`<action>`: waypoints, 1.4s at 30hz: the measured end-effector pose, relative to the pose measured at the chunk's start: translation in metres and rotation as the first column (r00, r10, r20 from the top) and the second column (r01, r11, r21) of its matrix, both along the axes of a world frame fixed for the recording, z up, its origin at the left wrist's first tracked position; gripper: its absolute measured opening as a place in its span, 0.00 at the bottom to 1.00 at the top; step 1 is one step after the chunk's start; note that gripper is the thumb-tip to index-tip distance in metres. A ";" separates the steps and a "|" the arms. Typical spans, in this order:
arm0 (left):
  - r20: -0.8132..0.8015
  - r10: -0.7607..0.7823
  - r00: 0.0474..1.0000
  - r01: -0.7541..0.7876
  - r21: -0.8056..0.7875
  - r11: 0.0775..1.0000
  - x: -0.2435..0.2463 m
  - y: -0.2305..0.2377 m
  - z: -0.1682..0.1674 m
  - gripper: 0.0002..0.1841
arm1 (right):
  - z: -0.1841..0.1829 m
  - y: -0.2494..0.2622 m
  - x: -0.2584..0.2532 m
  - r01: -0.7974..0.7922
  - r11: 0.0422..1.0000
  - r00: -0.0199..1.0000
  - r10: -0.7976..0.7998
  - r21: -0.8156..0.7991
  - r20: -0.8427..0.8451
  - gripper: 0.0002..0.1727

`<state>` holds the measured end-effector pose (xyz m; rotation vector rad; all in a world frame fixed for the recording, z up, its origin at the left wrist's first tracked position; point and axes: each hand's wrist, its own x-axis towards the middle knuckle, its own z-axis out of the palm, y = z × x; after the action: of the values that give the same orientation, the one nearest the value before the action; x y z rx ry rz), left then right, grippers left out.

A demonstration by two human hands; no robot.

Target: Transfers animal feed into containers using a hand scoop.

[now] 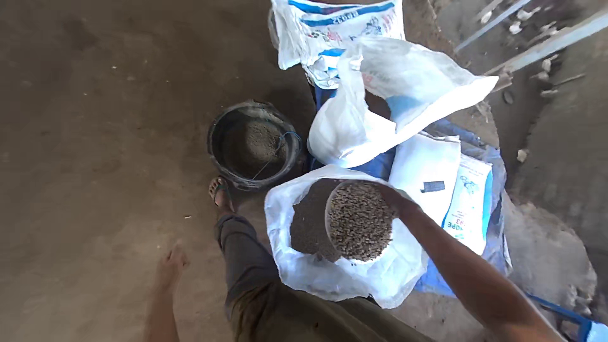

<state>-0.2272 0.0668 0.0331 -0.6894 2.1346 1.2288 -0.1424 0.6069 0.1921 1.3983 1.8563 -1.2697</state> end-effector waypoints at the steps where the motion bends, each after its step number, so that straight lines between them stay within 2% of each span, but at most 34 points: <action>1: 0.052 0.087 0.995 -0.082 -0.092 0.992 0.012 -0.019 -0.012 0.25 | 0.010 -0.002 -0.010 0.007 1.000 0.998 -0.007 -0.003 -0.060 0.25; 4: 0.272 0.285 0.919 -0.220 -0.247 0.944 0.071 -0.076 -0.054 0.30 | 0.029 0.001 -0.049 0.001 0.985 0.981 -0.035 -0.174 -0.191 0.20; 7: 0.424 0.412 0.806 -0.308 -0.294 0.905 0.155 -0.118 -0.081 0.27 | 0.056 -0.002 -0.092 -0.073 0.947 0.969 -0.006 -0.312 -0.246 0.27; 10: 0.519 0.471 0.714 -0.346 -0.323 0.881 0.209 -0.122 -0.084 0.25 | 0.064 0.005 -0.140 -0.088 0.915 0.954 -0.035 -0.393 -0.297 0.25; 12: 0.536 0.483 0.692 -0.368 -0.314 0.875 0.225 -0.112 -0.084 0.25 | 0.063 0.008 -0.178 -0.162 0.911 0.941 0.026 -0.379 -0.338 0.24; 14: 0.537 0.490 0.686 -0.390 -0.298 0.871 0.228 -0.102 -0.083 0.26 | 0.067 0.001 -0.216 -0.290 0.939 0.909 0.208 -0.186 -0.362 0.25; 16: 0.528 0.487 0.696 -0.396 -0.284 0.873 0.222 -0.093 -0.083 0.26 | 0.068 -0.014 -0.249 -0.403 0.906 0.856 0.423 0.127 -0.297 0.30; 18: 0.500 0.475 0.724 -0.397 -0.261 0.880 0.210 -0.090 -0.082 0.26 | 0.057 -0.023 -0.279 -0.512 0.783 0.782 0.595 0.354 -0.184 0.42; 19: 0.476 0.467 0.745 -0.392 -0.254 0.884 0.203 -0.091 -0.080 0.26 | 0.049 -0.030 -0.291 -0.551 0.722 0.748 0.650 0.418 -0.136 0.44; 21: 0.424 0.458 0.782 -0.391 -0.238 0.889 0.187 -0.095 -0.072 0.26 | 0.027 -0.044 -0.306 -0.628 0.577 0.655 0.754 0.522 -0.045 0.43; 24: 0.355 0.449 0.820 -0.394 -0.218 0.893 0.166 -0.105 -0.063 0.27 | -0.013 -0.068 -0.313 -0.665 0.435 0.559 0.829 0.606 0.019 0.31; 26: 0.297 0.414 0.860 -0.364 -0.211 0.907 0.151 -0.107 -0.055 0.26 | -0.041 -0.078 -0.312 -0.650 0.348 0.494 0.869 0.676 0.028 0.26; 28: 0.226 0.374 0.899 -0.342 -0.169 0.924 0.127 -0.098 -0.038 0.27 | -0.061 -0.079 -0.303 -0.601 0.242 0.390 0.921 0.761 0.016 0.29; 30: 0.117 0.335 0.935 -0.325 -0.096 0.941 0.101 -0.079 -0.020 0.24 | -0.070 -0.072 -0.289 -0.462 0.123 0.227 0.974 0.878 -0.017 0.25; 32: 0.033 0.239 0.971 -0.240 0.041 0.970 0.072 -0.052 0.003 0.21 | -0.060 -0.062 -0.274 -0.292 0.085 0.090 0.994 0.953 -0.061 0.22; 34: -0.058 0.038 0.998 -0.027 0.191 0.981 0.048 -0.018 0.030 0.25 | -0.023 -0.055 -0.252 -0.205 0.161 0.044 0.987 0.966 -0.155 0.25; 36: -0.174 -0.171 0.970 0.218 0.310 0.925 0.030 0.018 0.046 0.33 | 0.039 -0.052 -0.216 -0.183 0.256 0.062 0.967 0.949 -0.249 0.28; 38: -0.232 -0.343 0.910 0.408 0.372 0.834 0.017 0.057 0.060 0.45 | 0.112 -0.054 -0.161 -0.214 0.225 0.109 0.973 0.951 -0.205 0.28; 40: -0.209 -0.526 0.824 0.564 0.388 0.729 0.009 0.096 0.073 0.48 | 0.171 -0.065 -0.094 -0.342 0.122 0.173 0.983 0.932 -0.065 0.28; 41: -0.176 -0.594 0.785 0.609 0.401 0.685 0.006 0.114 0.080 0.47 | 0.180 -0.071 -0.066 -0.416 0.115 0.192 0.981 0.902 -0.037 0.29; 42: -0.138 -0.640 0.756 0.632 0.410 0.658 0.005 0.130 0.086 0.44 | 0.175 -0.077 -0.043 -0.511 0.148 0.227 0.973 0.847 -0.033 0.29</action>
<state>-0.2222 0.1971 0.1194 0.2525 1.7343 1.1993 -0.1852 0.5298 0.3671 -0.2077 3.0868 -0.3039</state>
